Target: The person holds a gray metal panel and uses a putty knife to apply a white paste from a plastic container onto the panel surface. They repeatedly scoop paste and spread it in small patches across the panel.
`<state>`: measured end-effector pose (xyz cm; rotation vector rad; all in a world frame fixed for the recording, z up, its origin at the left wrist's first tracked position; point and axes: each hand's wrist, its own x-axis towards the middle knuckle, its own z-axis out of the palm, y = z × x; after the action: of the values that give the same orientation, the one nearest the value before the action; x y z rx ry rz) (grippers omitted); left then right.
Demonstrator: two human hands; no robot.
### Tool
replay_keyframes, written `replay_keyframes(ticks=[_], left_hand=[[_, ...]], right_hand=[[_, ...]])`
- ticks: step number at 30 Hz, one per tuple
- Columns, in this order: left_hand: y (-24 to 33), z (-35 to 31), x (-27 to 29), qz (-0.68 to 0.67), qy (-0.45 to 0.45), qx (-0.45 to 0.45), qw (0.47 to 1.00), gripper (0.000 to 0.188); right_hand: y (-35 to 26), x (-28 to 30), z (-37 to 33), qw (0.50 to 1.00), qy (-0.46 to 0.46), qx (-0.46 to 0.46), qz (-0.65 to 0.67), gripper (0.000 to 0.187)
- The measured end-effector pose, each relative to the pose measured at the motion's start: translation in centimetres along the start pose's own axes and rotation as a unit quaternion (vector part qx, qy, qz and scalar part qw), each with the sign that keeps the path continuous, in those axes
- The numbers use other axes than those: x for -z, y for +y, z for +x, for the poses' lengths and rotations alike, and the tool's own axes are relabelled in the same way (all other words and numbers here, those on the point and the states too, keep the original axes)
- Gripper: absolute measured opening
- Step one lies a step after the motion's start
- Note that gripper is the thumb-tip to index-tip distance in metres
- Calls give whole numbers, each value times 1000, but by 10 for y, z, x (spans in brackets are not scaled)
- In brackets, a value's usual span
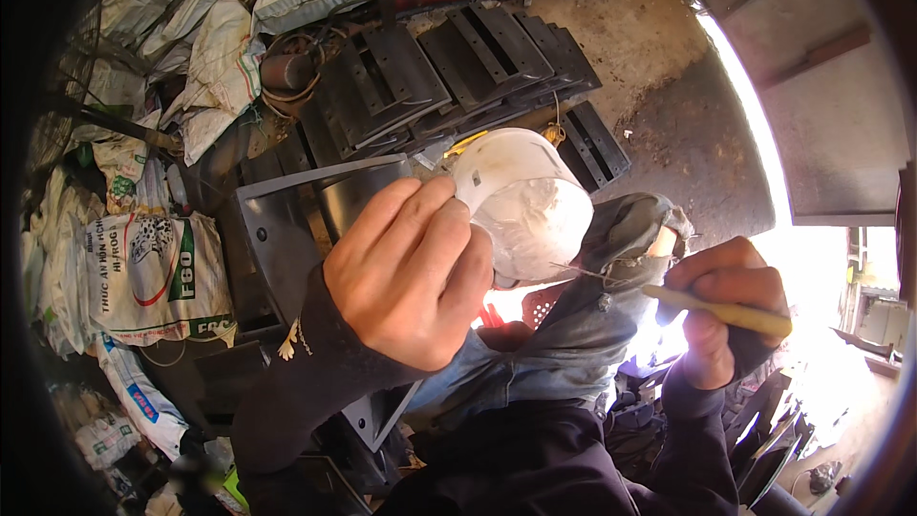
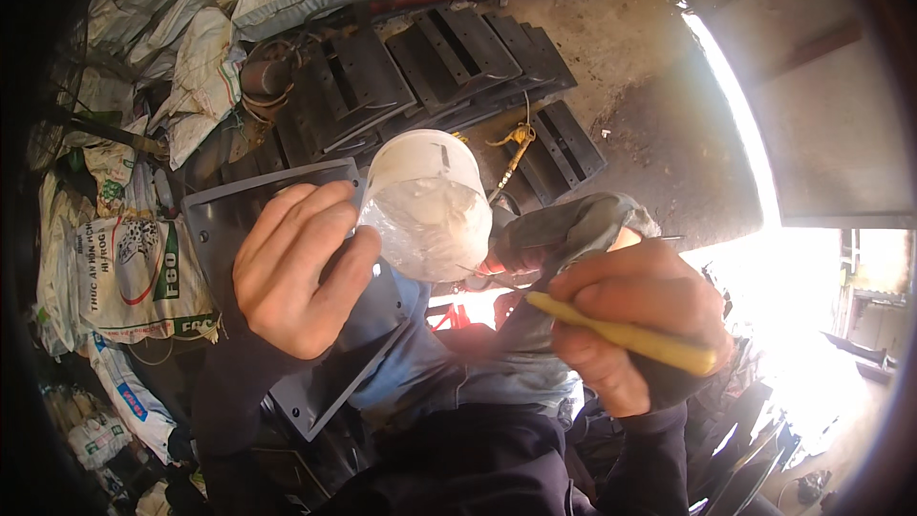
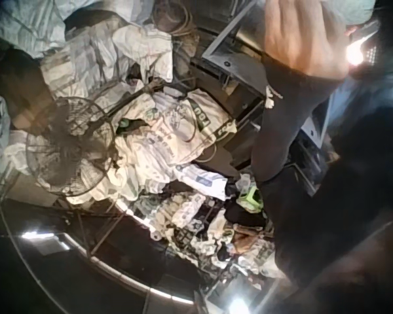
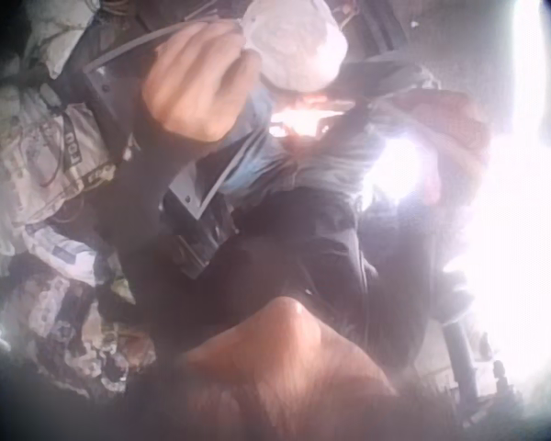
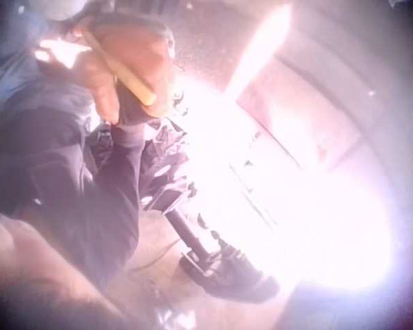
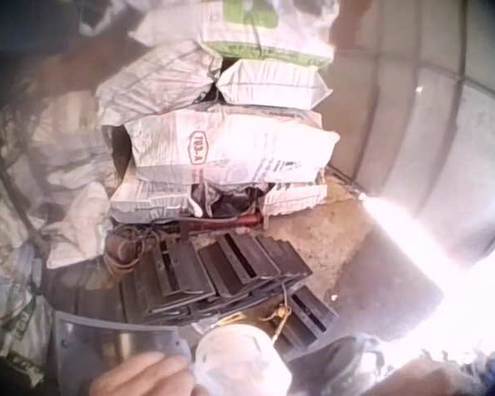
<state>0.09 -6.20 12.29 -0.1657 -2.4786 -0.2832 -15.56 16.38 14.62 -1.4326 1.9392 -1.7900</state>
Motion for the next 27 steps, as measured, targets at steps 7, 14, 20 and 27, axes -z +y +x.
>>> replay_keyframes(ticks=[7,14,20,27], left_hand=[[3,4,-1,7,0,-1,1000,18],[3,2,0,9,3,8,1000,17],[1,2,-2,0,8,28,1000,18],[2,0,-8,2,17,38,999,21]], right_hand=[[-7,-11,5,999,-25,22,-40,28],[-6,-12,3,996,-46,19,-78,27],[4,-16,8,999,-38,-4,5,22],[4,-22,4,999,-7,-28,-26,17]])
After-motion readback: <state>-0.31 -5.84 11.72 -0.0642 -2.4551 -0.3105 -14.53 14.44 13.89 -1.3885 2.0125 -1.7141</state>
